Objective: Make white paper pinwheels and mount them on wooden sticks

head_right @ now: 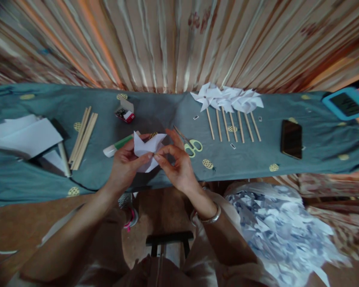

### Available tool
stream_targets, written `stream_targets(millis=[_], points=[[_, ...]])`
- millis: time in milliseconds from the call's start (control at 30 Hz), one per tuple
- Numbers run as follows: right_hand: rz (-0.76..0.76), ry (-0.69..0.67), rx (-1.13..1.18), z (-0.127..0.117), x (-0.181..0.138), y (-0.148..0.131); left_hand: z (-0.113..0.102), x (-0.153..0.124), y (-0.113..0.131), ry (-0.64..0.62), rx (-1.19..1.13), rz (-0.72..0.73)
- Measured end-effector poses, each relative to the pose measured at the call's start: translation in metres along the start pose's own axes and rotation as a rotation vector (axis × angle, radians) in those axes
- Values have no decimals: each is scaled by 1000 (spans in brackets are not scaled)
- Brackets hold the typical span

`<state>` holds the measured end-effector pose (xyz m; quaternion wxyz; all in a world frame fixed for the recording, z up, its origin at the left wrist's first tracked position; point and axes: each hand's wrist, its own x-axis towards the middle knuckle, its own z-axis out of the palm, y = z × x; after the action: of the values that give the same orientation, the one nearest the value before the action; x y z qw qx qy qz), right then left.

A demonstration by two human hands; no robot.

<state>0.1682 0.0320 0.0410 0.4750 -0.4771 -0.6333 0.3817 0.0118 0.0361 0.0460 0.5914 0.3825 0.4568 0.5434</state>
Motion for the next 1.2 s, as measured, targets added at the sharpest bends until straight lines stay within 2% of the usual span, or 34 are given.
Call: stream_targets(millis=[433,733,900,1200], points=[[94,12,113,5,0,13,-2,1,-1,-21,-10,-31],[173,125,275,12,1,21,-2,1,3,-9,-44,-50],[336,33,467,11,2,10,-1,1,5,-45,-140,-97],[379,-20,499,8,2,5,-5,0,0,-69,-35,-115]])
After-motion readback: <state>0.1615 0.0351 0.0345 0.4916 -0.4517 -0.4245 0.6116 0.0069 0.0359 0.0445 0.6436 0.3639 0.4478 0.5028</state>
